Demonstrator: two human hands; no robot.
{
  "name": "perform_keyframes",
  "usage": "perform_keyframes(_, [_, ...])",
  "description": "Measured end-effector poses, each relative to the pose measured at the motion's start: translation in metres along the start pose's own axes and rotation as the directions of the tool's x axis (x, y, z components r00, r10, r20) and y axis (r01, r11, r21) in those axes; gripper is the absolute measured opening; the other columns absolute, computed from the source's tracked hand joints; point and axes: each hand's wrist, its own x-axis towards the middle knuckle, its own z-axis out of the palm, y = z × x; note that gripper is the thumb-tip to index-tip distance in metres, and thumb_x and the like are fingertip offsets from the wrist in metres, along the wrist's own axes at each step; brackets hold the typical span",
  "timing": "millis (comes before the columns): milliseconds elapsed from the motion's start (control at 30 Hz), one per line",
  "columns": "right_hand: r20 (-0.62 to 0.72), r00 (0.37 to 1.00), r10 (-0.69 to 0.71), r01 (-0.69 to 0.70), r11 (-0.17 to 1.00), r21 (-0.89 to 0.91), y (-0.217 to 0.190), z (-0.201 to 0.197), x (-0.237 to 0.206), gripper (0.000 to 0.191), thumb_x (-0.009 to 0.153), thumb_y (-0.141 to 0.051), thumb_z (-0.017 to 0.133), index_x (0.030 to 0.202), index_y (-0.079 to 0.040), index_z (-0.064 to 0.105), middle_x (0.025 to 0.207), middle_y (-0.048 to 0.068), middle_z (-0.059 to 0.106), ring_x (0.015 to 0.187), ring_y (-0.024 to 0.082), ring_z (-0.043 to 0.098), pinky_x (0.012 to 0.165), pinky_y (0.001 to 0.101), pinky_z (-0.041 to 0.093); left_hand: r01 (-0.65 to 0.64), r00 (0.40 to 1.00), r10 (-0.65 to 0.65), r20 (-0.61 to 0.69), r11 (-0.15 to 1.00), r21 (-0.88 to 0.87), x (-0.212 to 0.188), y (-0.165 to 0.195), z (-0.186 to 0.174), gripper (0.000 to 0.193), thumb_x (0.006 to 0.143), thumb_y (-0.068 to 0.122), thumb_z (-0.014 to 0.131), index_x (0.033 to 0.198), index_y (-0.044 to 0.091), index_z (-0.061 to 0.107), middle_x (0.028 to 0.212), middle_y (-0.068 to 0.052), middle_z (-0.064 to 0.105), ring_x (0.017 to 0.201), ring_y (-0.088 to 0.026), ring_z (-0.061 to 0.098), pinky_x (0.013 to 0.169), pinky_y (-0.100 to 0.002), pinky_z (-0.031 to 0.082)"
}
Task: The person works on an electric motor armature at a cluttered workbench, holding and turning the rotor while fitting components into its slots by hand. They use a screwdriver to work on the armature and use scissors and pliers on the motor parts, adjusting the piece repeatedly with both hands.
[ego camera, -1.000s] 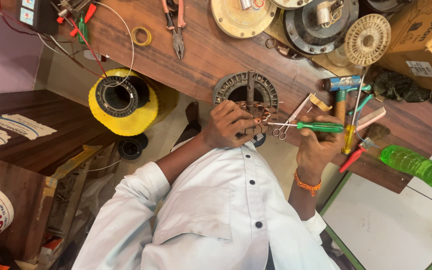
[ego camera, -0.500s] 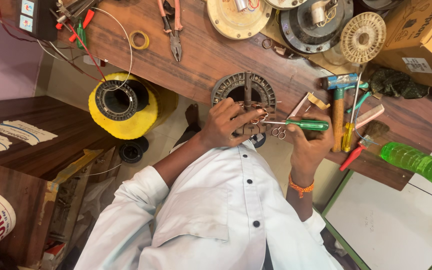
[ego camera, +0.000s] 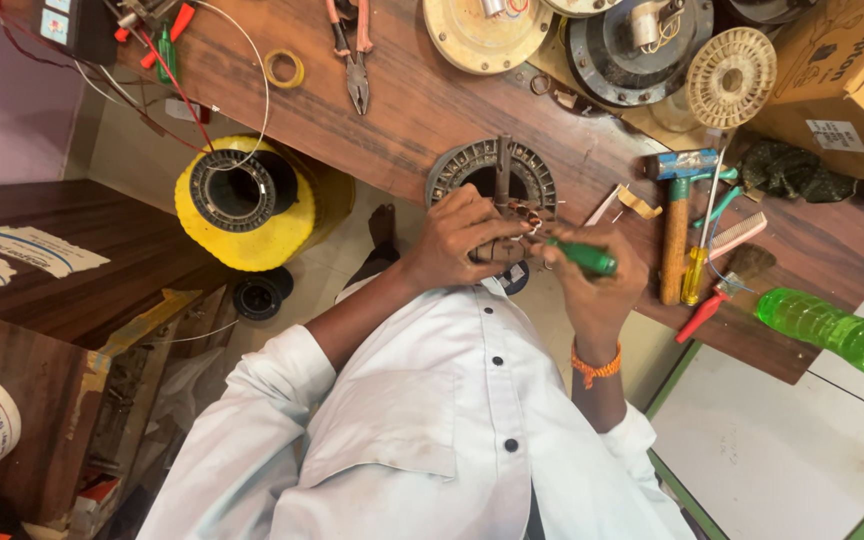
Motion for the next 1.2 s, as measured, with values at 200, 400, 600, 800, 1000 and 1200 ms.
perform_keyframes(200, [-0.164, 0.974, 0.155, -0.154, 0.988, 0.018, -0.001, -0.001, -0.005, 0.019, 0.097, -0.012, 0.080, 0.106, 0.000, 0.069, 0.091, 0.003, 0.069, 0.077, 0.006, 0.059, 0.067, 0.0209, 0.047, -0.009, 1.000, 0.009, -0.015, 1.000, 0.004, -0.001, 0.000, 0.000, 0.051, 0.064, 0.016, 0.090, 0.113, 0.013, 0.077, 0.086, -0.001, 0.058, 0.083, -0.022, 0.053, 0.074, -0.036, 0.048])
perform_keyframes(400, [-0.248, 0.927, 0.281, -0.268, 0.960, 0.085, 0.007, 0.007, 0.008, 0.019, 0.094, -0.014, 0.079, 0.101, -0.001, 0.068, 0.082, -0.001, 0.064, 0.066, 0.006, 0.054, 0.058, 0.0222, 0.043, 0.047, 0.999, -0.047, -0.002, 0.999, -0.018, 0.001, -0.007, 0.001, 0.051, 0.068, 0.013, 0.090, 0.118, 0.013, 0.075, 0.090, -0.004, 0.060, 0.086, -0.023, 0.055, 0.074, -0.036, 0.048])
perform_keyframes(600, [-0.307, 0.952, -0.010, 0.088, 0.967, 0.241, 0.006, 0.003, 0.011, 0.029, 0.102, -0.024, 0.078, 0.106, 0.000, 0.064, 0.095, 0.006, 0.067, 0.087, 0.014, 0.067, 0.082, 0.0304, 0.060, 0.163, 0.986, -0.168, 0.005, 0.952, -0.259, 0.004, -0.022, -0.013, 0.071, 0.086, 0.014, 0.083, 0.147, 0.008, 0.048, 0.116, -0.008, 0.067, 0.105, -0.027, 0.062, 0.098, -0.041, 0.048])
perform_keyframes(800, [-0.288, 0.957, -0.015, 0.071, 0.980, 0.185, 0.014, 0.016, 0.020, 0.027, 0.107, -0.019, 0.075, 0.110, 0.003, 0.061, 0.099, 0.009, 0.067, 0.090, 0.015, 0.066, 0.085, 0.0300, 0.058, 0.175, 0.984, -0.170, 0.049, 0.979, -0.108, 0.013, -0.008, -0.021, 0.058, 0.089, -0.002, 0.074, 0.142, 0.013, 0.057, 0.118, -0.010, 0.067, 0.110, -0.031, 0.060, 0.101, -0.041, 0.047])
perform_keyframes(1000, [-0.239, 0.971, -0.005, 0.051, 0.981, 0.185, 0.015, 0.022, 0.029, 0.023, 0.105, -0.015, 0.073, 0.110, 0.004, 0.060, 0.098, 0.011, 0.070, 0.091, 0.018, 0.073, 0.086, 0.0322, 0.063, 0.224, 0.952, -0.209, 0.225, 0.974, -0.042, 0.029, -0.002, -0.033, 0.058, 0.089, 0.003, 0.074, 0.143, 0.015, 0.059, 0.115, -0.009, 0.067, 0.105, -0.031, 0.058, 0.097, -0.042, 0.048])
perform_keyframes(1200, [-0.223, 0.975, 0.001, 0.042, 0.982, 0.184, 0.005, 0.021, 0.030, 0.021, 0.103, -0.009, 0.073, 0.111, 0.004, 0.060, 0.098, 0.012, 0.072, 0.090, 0.018, 0.074, 0.082, 0.0318, 0.065, 0.285, 0.935, -0.239, 0.261, 0.946, -0.155, 0.028, -0.012, -0.044, 0.061, 0.085, 0.010, 0.078, 0.143, 0.013, 0.057, 0.129, -0.012, 0.067, 0.120, -0.032, 0.060, 0.107, -0.043, 0.045])
